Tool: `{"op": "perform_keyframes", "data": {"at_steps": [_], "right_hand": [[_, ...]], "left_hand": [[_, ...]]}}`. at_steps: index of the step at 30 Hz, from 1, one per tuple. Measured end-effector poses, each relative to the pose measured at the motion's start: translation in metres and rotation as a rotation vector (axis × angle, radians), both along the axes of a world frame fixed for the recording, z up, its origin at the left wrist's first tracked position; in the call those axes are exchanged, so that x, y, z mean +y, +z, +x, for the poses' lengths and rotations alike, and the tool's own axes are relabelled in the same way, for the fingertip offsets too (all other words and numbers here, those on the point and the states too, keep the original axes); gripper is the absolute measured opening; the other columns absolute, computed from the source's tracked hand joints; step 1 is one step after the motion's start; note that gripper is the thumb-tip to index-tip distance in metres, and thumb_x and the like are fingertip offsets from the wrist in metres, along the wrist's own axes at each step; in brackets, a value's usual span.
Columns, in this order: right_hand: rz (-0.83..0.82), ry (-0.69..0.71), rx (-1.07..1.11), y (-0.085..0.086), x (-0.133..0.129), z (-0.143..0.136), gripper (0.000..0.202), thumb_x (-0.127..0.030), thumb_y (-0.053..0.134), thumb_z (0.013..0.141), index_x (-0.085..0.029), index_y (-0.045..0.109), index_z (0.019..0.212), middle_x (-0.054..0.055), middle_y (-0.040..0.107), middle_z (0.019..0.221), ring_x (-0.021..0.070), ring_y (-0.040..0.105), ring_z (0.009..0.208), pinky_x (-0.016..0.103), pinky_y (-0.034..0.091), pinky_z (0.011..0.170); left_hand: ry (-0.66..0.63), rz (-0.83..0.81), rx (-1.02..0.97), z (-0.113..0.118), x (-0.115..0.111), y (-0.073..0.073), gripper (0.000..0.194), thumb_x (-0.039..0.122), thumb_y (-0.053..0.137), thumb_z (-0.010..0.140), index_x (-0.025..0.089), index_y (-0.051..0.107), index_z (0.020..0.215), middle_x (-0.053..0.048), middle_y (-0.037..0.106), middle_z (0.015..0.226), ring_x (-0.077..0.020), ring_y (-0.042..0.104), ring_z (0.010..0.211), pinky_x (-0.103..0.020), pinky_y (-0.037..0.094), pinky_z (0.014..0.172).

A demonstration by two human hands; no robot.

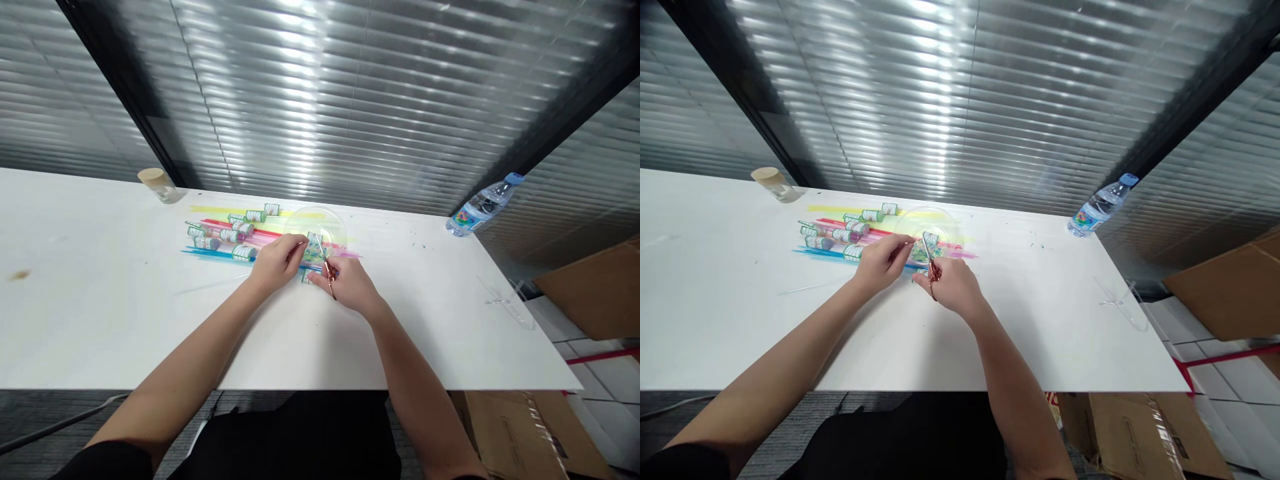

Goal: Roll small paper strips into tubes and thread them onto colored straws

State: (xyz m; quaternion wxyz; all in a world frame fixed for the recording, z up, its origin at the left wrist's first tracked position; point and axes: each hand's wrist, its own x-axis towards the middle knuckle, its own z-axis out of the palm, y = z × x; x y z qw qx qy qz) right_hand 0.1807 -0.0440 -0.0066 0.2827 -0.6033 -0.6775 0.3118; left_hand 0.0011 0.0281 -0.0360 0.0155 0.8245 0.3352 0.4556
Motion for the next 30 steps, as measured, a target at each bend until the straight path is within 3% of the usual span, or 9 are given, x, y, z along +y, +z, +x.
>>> {"op": "perform_keyframes", "data": {"at_steps": [18, 23, 30], "right_hand": [[0.142, -0.05, 0.159, -0.008, 0.004, -0.001, 0.029, -0.041, 0.063, 0.081, -0.021, 0.046, 0.067, -0.003, 0.051, 0.061, 0.012, 0.043, 0.055, 0.026, 0.035, 0.054], [0.176, -0.019, 0.203, -0.007, 0.003, -0.003, 0.021, -0.041, 0.062, 0.082, -0.02, 0.058, 0.081, -0.002, 0.055, 0.063, 0.0122, 0.047, 0.053, 0.026, 0.036, 0.053], [0.223, 0.035, 0.19, -0.005, 0.002, -0.007, 0.015, -0.033, 0.06, 0.083, -0.021, 0.054, 0.078, -0.004, 0.051, 0.058, 0.0114, 0.044, 0.052, 0.024, 0.033, 0.052]], "left_hand": [[-0.033, 0.003, 0.019, 0.0, -0.002, -0.001, 0.015, 0.02, 0.042, 0.096, 0.019, 0.057, 0.1, -0.003, 0.069, 0.086, -0.0136, 0.065, 0.074, -0.024, 0.049, 0.065], [-0.076, 0.003, 0.033, 0.003, -0.011, -0.001, 0.017, 0.016, 0.04, 0.096, 0.019, 0.055, 0.105, -0.005, 0.069, 0.093, -0.0142, 0.066, 0.08, -0.025, 0.05, 0.066], [-0.124, -0.02, 0.038, 0.006, -0.016, -0.002, 0.019, 0.015, 0.04, 0.094, 0.018, 0.053, 0.107, -0.006, 0.07, 0.095, -0.0149, 0.067, 0.081, -0.025, 0.051, 0.067]]}}
